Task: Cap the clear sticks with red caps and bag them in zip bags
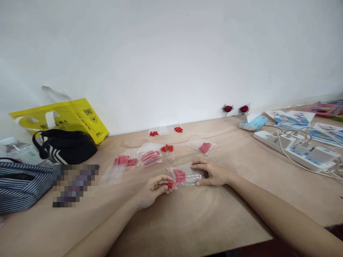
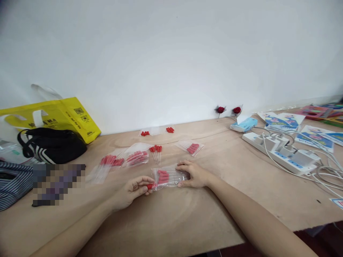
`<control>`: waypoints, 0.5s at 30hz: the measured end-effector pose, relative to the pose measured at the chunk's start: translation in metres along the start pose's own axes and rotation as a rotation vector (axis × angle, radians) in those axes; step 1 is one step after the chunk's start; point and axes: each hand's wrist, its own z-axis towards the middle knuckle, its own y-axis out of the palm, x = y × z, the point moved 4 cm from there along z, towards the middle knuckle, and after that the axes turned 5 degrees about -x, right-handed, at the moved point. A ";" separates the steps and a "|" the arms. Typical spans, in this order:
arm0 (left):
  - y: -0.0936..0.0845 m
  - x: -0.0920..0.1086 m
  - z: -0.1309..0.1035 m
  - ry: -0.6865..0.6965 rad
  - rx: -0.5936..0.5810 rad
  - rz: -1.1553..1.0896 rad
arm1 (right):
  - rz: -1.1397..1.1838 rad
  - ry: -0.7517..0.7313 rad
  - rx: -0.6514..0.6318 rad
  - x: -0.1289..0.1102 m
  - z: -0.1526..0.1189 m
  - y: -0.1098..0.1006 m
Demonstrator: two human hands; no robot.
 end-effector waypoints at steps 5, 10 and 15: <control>0.002 -0.004 0.009 0.034 -0.033 0.067 | 0.004 0.004 -0.007 0.001 0.000 0.000; 0.002 -0.005 0.010 0.041 0.086 0.228 | -0.025 -0.013 -0.006 -0.002 0.000 -0.001; -0.004 -0.004 0.009 0.040 0.046 0.234 | -0.029 -0.044 0.001 -0.002 -0.001 -0.002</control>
